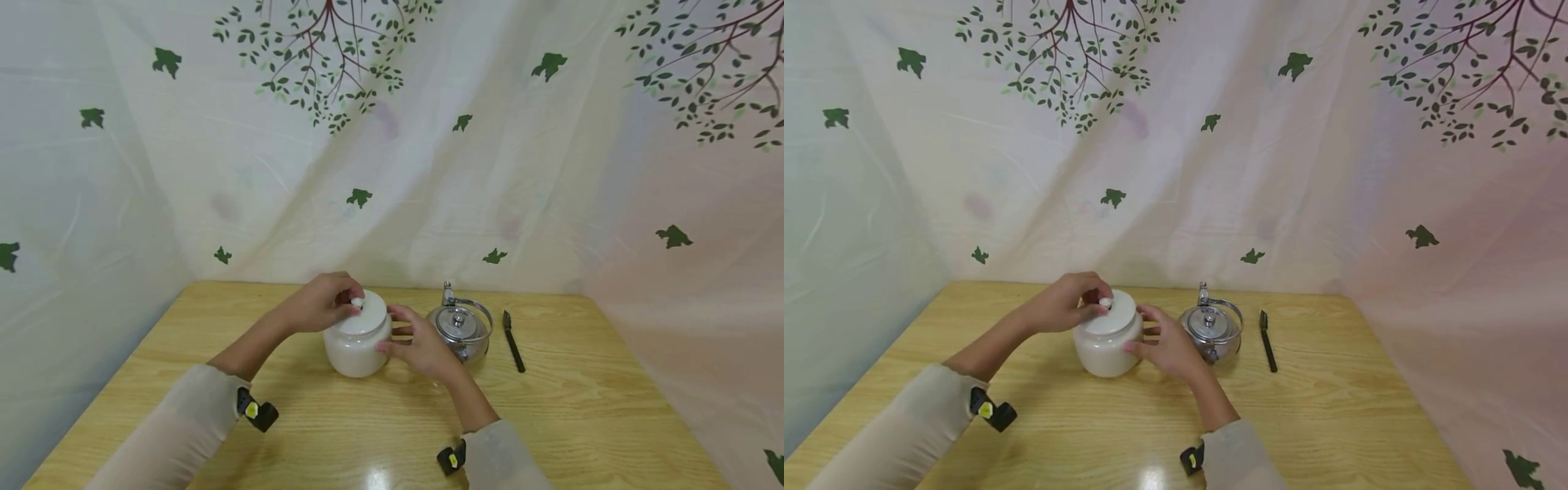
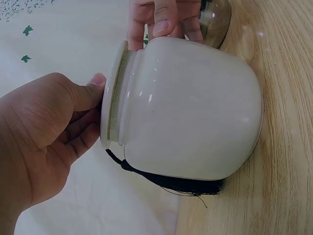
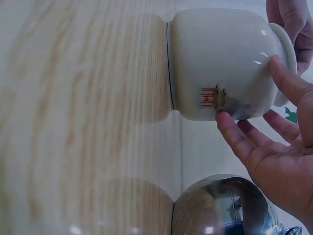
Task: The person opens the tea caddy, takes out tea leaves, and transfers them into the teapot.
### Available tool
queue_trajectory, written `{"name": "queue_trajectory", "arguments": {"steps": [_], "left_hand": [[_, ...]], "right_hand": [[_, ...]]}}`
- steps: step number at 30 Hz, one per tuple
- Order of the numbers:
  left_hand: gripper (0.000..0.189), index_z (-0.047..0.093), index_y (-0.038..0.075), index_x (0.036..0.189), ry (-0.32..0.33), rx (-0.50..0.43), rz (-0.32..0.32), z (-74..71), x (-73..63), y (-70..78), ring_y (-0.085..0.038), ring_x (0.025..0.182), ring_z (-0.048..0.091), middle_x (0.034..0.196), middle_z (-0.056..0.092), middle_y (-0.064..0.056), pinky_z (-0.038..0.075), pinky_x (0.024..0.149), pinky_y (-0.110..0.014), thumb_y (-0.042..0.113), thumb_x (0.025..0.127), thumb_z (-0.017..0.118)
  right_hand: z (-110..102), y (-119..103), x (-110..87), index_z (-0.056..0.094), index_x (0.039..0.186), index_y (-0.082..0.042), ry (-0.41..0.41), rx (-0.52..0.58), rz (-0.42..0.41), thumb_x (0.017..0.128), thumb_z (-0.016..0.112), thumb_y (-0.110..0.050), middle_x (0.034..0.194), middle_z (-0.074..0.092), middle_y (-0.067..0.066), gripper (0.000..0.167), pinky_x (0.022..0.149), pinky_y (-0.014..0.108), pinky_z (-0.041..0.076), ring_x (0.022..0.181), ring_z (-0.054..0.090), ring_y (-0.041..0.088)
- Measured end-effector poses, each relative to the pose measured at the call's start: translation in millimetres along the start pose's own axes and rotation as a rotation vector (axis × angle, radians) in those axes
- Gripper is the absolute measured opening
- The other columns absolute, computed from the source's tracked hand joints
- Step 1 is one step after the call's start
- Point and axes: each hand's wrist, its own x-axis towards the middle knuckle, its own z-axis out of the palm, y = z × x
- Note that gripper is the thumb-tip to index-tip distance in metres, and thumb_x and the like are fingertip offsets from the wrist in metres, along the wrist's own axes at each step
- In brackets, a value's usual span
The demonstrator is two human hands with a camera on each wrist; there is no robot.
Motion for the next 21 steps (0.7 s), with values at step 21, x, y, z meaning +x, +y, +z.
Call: {"name": "queue_trajectory", "arguments": {"steps": [21], "left_hand": [[0.010,0.071,0.005,0.105,-0.059,0.200,0.037,-1.5,6.7,2.7,-0.015,0.082,0.055,0.095,0.062,-0.003,0.050,0.073,-0.032,0.011,0.097,0.071]], "right_hand": [[0.1,-0.7,4.2,0.046,0.152,-0.023,0.008,-0.009,0.010,0.089,0.082,-0.031,0.145,0.051,0.010,0.072,0.099,0.042,0.053,0.126,0.058,0.034]]}}
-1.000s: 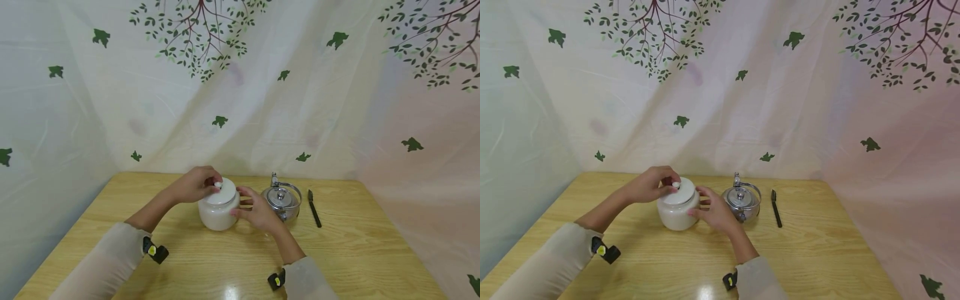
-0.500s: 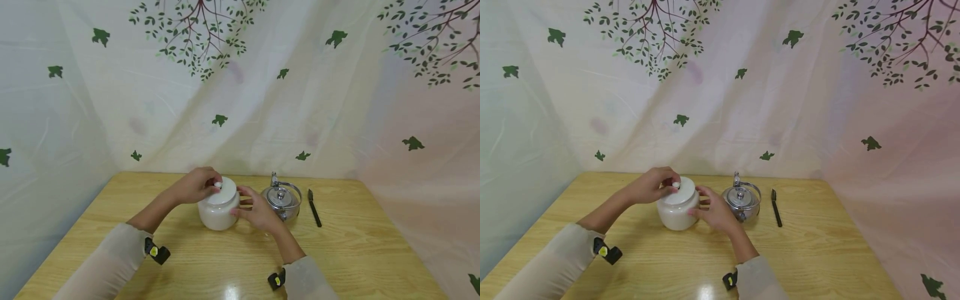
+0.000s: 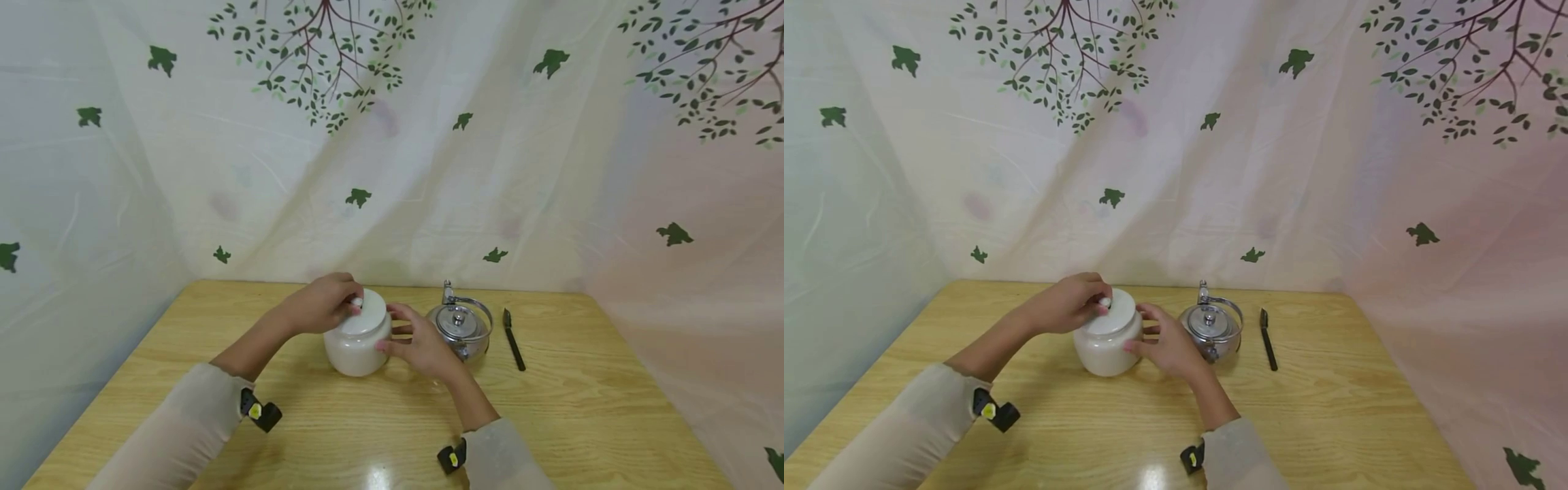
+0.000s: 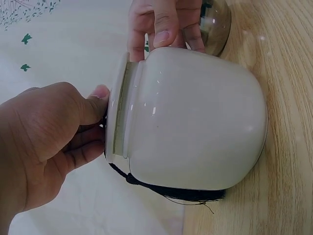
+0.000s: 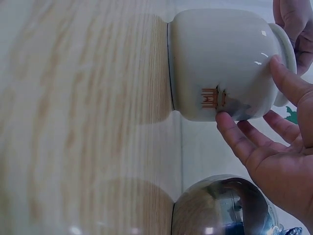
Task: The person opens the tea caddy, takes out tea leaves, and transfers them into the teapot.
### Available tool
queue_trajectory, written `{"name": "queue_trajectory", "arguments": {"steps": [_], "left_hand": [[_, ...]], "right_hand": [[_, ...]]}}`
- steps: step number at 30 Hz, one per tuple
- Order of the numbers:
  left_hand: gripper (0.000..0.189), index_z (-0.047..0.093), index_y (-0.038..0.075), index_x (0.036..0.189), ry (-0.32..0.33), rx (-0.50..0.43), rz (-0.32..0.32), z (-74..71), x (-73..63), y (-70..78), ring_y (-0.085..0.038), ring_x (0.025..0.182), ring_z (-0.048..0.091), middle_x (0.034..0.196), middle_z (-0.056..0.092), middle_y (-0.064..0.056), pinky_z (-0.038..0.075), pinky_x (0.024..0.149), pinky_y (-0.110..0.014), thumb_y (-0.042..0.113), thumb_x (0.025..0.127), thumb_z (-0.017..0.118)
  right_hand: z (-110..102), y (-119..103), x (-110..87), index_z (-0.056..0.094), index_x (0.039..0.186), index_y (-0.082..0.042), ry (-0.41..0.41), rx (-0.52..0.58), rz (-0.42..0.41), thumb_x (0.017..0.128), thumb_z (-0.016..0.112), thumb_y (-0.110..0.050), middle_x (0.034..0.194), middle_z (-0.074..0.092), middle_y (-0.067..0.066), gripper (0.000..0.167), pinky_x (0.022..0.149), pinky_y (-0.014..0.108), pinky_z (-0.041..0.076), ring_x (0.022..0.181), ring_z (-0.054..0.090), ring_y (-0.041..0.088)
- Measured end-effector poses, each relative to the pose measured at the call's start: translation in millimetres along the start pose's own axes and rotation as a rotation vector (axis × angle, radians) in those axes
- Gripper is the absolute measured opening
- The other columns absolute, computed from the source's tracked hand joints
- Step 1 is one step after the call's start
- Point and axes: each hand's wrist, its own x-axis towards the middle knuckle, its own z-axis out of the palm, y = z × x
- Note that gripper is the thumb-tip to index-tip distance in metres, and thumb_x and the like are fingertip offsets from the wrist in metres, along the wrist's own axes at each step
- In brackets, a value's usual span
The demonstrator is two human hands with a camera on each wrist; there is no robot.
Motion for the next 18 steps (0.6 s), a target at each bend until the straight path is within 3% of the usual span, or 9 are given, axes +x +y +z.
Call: {"name": "queue_trajectory", "arguments": {"steps": [7,18], "left_hand": [[0.014,0.073,0.004,0.104,-0.003,0.011,-0.015,-1.1,0.7,0.4,-0.013,0.078,0.055,0.092,0.063,-0.002,0.050,0.070,-0.029,0.016,0.096,0.072],[0.011,0.074,0.004,0.100,0.014,0.051,0.028,-2.1,0.5,0.3,-0.014,0.077,0.057,0.088,0.064,-0.003,0.051,0.069,-0.031,0.014,0.095,0.073]], "right_hand": [[1.1,-1.0,0.1,0.046,0.152,-0.023,0.001,0.002,0.006,0.089,0.082,-0.030,0.145,0.051,0.010,0.073,0.100,0.042,0.053,0.126,0.058,0.034],[2.3,2.7,1.8,0.046,0.152,-0.024,0.003,-0.004,0.002,0.090,0.081,-0.030,0.145,0.051,0.010,0.071,0.100,0.043,0.053,0.126,0.058,0.034]]}}
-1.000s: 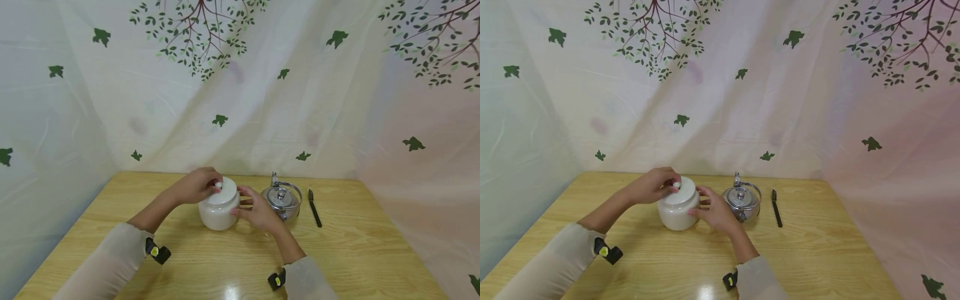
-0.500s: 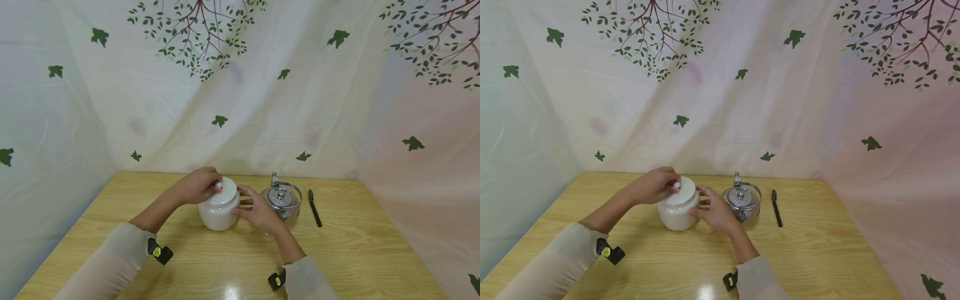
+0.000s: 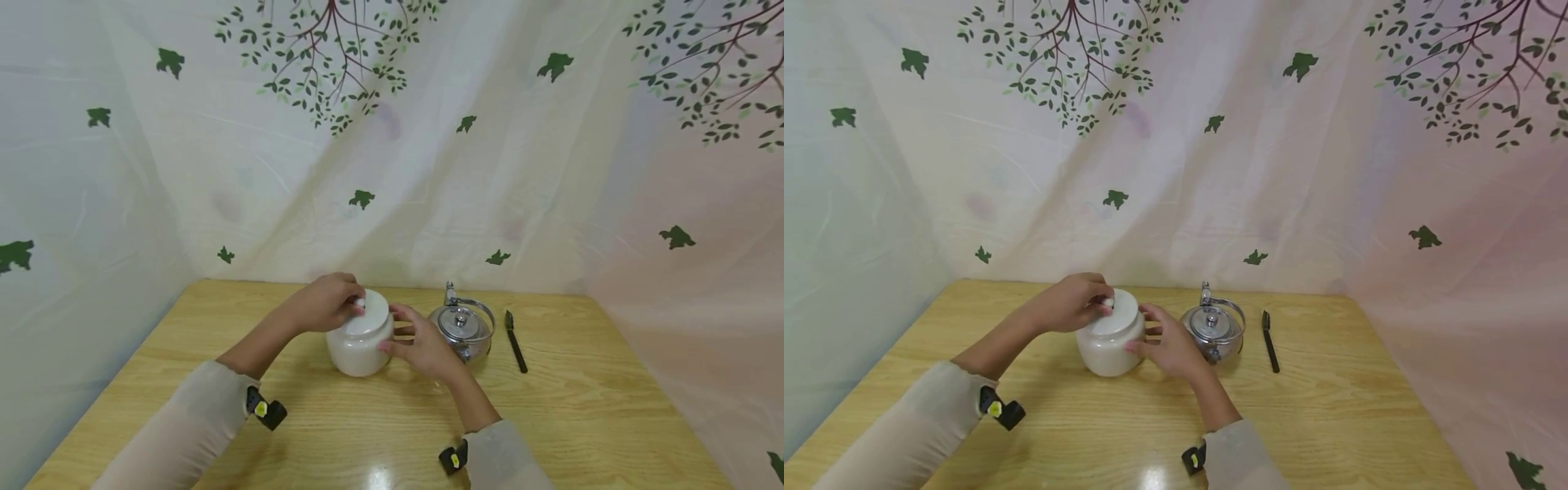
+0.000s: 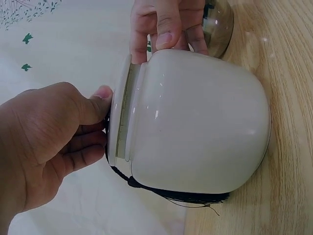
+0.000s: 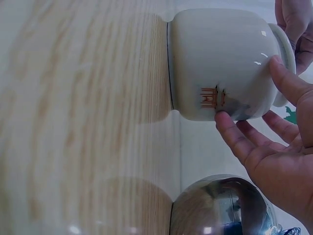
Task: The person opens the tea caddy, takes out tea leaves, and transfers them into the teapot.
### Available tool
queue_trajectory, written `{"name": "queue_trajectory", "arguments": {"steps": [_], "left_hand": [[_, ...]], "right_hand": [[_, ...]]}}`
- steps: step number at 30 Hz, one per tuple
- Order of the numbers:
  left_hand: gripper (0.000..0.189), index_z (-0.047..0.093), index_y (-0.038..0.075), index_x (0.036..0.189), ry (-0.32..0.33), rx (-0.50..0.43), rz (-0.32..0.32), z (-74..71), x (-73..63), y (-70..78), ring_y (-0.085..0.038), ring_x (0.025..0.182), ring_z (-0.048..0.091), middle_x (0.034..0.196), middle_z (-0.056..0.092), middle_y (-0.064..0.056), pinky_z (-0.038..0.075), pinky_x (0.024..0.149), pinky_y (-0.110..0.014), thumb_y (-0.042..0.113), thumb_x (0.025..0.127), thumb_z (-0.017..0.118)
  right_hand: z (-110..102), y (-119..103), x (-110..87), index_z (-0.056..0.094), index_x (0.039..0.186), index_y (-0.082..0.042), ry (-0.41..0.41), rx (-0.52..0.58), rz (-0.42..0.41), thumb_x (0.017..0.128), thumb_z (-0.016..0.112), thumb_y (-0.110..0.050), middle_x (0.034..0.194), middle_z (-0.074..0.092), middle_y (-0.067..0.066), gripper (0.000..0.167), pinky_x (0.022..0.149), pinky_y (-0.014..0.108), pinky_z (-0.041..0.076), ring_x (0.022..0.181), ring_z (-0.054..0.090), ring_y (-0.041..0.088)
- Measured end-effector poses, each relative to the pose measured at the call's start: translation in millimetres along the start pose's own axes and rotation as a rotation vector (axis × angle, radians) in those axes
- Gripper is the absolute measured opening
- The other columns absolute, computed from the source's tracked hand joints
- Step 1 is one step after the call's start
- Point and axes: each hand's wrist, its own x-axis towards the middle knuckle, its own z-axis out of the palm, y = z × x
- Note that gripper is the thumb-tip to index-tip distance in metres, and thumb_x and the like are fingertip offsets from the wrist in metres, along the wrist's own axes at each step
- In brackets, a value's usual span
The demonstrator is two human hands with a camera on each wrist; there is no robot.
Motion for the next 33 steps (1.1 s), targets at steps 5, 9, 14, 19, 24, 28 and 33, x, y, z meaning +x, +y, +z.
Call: {"name": "queue_trajectory", "arguments": {"steps": [5,9,14,19,24,28,33], "left_hand": [[0.010,0.075,0.004,0.098,0.020,0.018,-0.010,0.4,-1.0,1.9,-0.013,0.074,0.056,0.085,0.063,-0.002,0.051,0.067,-0.030,0.013,0.093,0.074],[0.010,0.076,0.003,0.098,0.040,0.011,-0.009,1.3,-2.2,2.7,-0.014,0.073,0.056,0.085,0.064,-0.003,0.051,0.067,-0.030,0.011,0.093,0.074],[0.014,0.076,0.002,0.101,0.052,-0.021,-0.018,3.2,-3.3,0.5,-0.014,0.076,0.058,0.088,0.067,-0.005,0.051,0.068,-0.029,0.012,0.093,0.075],[0.016,0.076,0.001,0.103,0.060,-0.069,-0.052,2.2,-3.3,0.3,-0.013,0.076,0.057,0.089,0.066,-0.004,0.051,0.068,-0.029,0.014,0.093,0.076],[0.025,0.075,0.002,0.108,0.056,-0.105,-0.095,-0.4,-6.8,0.0,-0.014,0.080,0.059,0.092,0.065,-0.003,0.053,0.070,-0.030,0.021,0.092,0.079],[0.033,0.074,0.002,0.113,0.088,-0.126,-0.095,-3.2,-11.1,-5.8,-0.019,0.083,0.062,0.094,0.066,-0.004,0.053,0.072,-0.032,0.027,0.092,0.079],[0.026,0.075,0.005,0.110,0.160,-0.144,-0.132,-12.3,-25.0,-18.0,-0.018,0.083,0.059,0.092,0.065,-0.002,0.052,0.073,-0.035,0.027,0.096,0.074]], "right_hand": [[1.0,1.6,0.3,0.046,0.152,-0.024,-0.004,0.001,-0.001,0.090,0.081,-0.031,0.146,0.051,0.010,0.072,0.100,0.043,0.053,0.127,0.058,0.034],[1.2,-0.3,-0.5,0.046,0.152,-0.024,-0.001,0.002,0.006,0.089,0.081,-0.031,0.146,0.051,0.010,0.072,0.100,0.042,0.053,0.127,0.057,0.034],[1.6,-2.0,-0.8,0.045,0.153,-0.022,-0.002,0.007,0.004,0.090,0.081,-0.031,0.146,0.051,0.011,0.072,0.099,0.042,0.053,0.126,0.058,0.035],[-1.2,-2.4,0.8,0.044,0.153,-0.022,-0.013,-0.006,0.004,0.090,0.081,-0.030,0.146,0.051,0.011,0.074,0.100,0.042,0.053,0.126,0.058,0.035],[-5.8,-5.7,-0.7,0.039,0.157,-0.021,-0.055,-0.076,0.008,0.091,0.080,-0.032,0.151,0.047,0.014,0.078,0.101,0.047,0.052,0.127,0.056,0.038],[-14.5,-16.8,-5.4,0.037,0.158,-0.022,-0.059,-0.175,0.011,0.093,0.078,-0.034,0.153,0.044,0.016,0.078,0.104,0.051,0.049,0.129,0.055,0.039],[-33.8,-35.8,-15.5,0.041,0.156,-0.021,-0.020,-0.249,-0.015,0.095,0.075,-0.036,0.153,0.047,0.013,0.072,0.106,0.052,0.047,0.132,0.054,0.038]]}}
